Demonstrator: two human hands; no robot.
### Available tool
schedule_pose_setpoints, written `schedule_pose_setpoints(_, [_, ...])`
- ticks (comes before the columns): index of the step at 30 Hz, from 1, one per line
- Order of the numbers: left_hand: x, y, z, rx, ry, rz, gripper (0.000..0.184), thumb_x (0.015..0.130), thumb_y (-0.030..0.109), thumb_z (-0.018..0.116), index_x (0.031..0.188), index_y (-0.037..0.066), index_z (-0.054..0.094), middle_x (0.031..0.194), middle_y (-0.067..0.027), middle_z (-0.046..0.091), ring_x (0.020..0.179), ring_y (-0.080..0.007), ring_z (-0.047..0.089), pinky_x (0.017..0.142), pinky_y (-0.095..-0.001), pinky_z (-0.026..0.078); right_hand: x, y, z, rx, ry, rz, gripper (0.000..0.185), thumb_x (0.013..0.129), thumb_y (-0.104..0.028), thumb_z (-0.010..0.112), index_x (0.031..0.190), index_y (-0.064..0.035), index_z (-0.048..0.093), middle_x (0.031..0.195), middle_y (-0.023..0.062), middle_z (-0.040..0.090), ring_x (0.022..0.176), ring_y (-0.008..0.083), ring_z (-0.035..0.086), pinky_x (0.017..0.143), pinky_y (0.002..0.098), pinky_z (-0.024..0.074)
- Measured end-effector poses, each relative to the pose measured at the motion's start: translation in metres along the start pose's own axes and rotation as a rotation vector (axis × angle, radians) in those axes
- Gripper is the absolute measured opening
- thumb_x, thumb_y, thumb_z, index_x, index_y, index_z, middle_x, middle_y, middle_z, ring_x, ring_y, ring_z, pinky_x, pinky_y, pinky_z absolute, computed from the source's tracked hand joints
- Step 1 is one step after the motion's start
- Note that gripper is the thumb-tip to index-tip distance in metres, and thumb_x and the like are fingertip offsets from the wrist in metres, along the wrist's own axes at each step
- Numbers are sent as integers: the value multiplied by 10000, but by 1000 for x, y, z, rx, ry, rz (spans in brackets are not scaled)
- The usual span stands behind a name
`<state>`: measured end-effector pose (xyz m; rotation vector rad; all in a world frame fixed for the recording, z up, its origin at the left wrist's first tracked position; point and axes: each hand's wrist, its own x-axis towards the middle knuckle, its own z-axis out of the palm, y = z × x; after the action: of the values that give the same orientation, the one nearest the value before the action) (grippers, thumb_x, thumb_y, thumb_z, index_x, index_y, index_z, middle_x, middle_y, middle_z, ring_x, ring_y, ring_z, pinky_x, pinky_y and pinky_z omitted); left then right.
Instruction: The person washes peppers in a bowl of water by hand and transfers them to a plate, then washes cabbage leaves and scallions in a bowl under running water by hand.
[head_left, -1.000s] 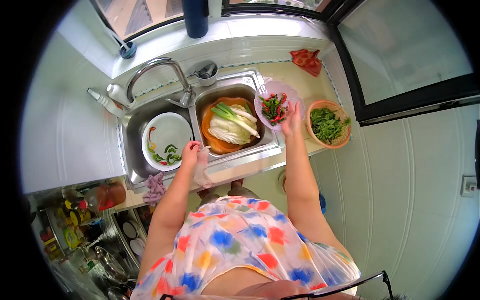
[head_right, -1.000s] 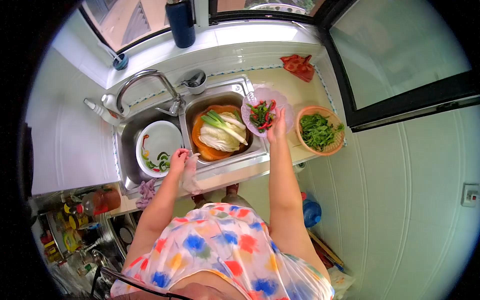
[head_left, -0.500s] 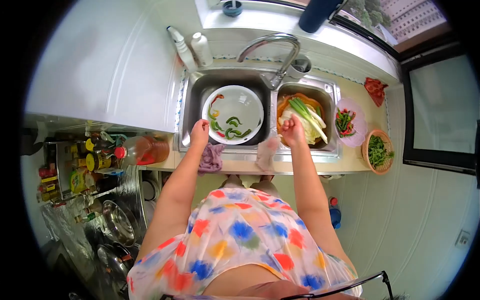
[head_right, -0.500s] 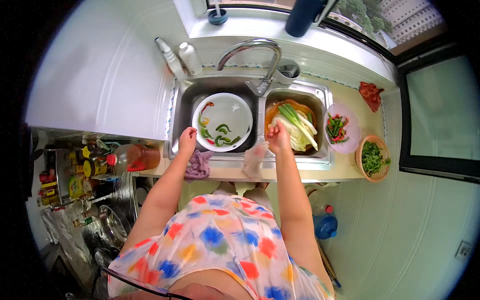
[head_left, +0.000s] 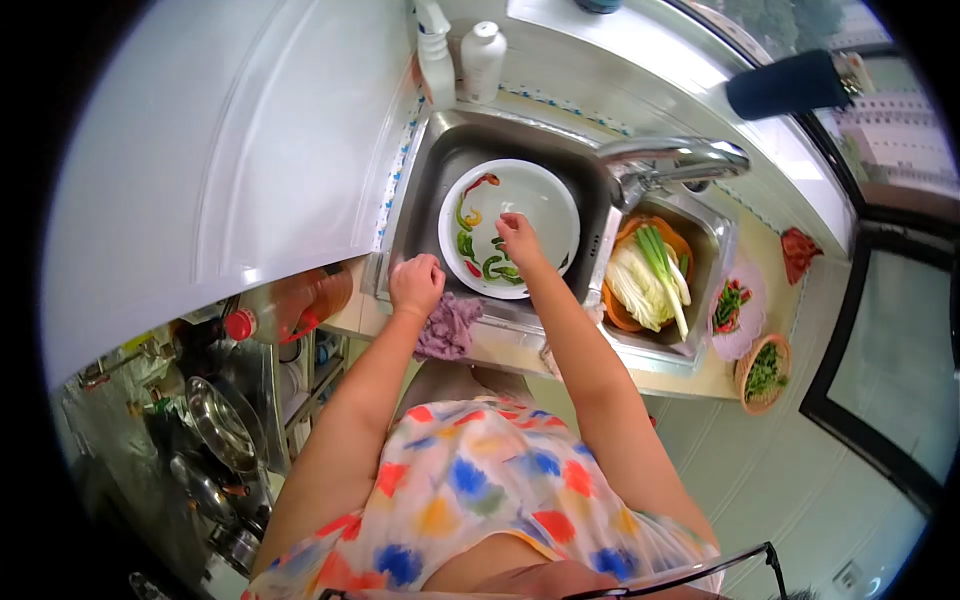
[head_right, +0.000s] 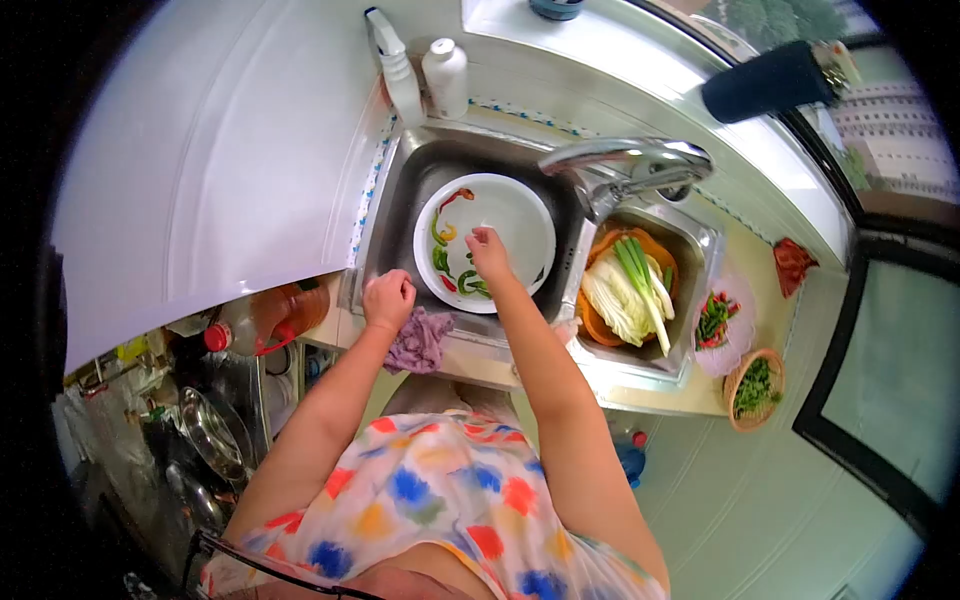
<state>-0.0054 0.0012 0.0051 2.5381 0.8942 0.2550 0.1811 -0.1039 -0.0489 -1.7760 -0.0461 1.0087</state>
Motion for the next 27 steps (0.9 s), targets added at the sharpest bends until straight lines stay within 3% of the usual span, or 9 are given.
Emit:
schedule_pose_setpoints(5, [-1,-4,6,21,13,45,54,677,118,571,678,106,518,679,-34,544,675,-232,556,640,-376,416,79,53,45,-485,112,-161,345,822,-255,607,1115,-77,562,991,153,608,904,314,596,750,385,475])
schedule_pose_setpoints(8, [3,-4,4,7,9,51,57,672,116,573,675,108,516,678,-31,537,675,-230,551,643,-372,413,63,8,36,-757,28,-90,312,811,-258,610,1084,-106,591,993,138,607,909,337,587,779,414,465])
schedule_pose_setpoints(11, [1,-4,2,3,10,40,60,672,118,572,671,111,513,681,-29,534,677,-228,548,641,-370,411,43,5,7,-922,14,-315,271,816,-242,592,1054,-113,612,957,133,613,905,325,589,797,417,457])
schedule_pose_setpoints(14, [2,-4,3,-4,6,35,63,673,118,570,667,113,507,682,-30,532,678,-227,546,641,-369,410,42,37,-29,-927,-230,-463,283,808,-93,575,1090,-72,594,1010,157,611,925,323,591,820,386,464])
schedule_pose_setpoints(17, [2,-5,3,2,12,35,69,673,116,569,668,113,501,680,-34,530,680,-229,546,645,-371,409,47,56,-43,-686,-473,-190,337,785,7,563,1117,-48,578,1054,159,603,946,287,594,800,351,472])
schedule_pose_setpoints(20, [0,-6,4,4,27,35,73,672,115,570,671,113,497,676,-38,527,679,-233,546,645,-374,409,54,73,-42,-721,-372,-289,406,753,62,568,1149,-31,559,1064,151,609,942,261,594,794,324,473])
schedule_pose_setpoints(23, [1,-6,5,0,20,28,75,671,114,571,674,113,496,674,-41,526,680,-236,547,643,-378,409,58,84,-40,-658,-259,-419,372,777,39,564,1146,-11,556,954,142,635,857,224,616,756,314,488])
schedule_pose_setpoints(27, [1,-6,6,12,12,29,75,668,112,574,673,112,499,670,-43,528,676,-239,549,640,-380,408,59,77,-37,-326,-145,-59,228,841,-49,548,1058,19,563,786,116,622,618,182,599,623,298,503])
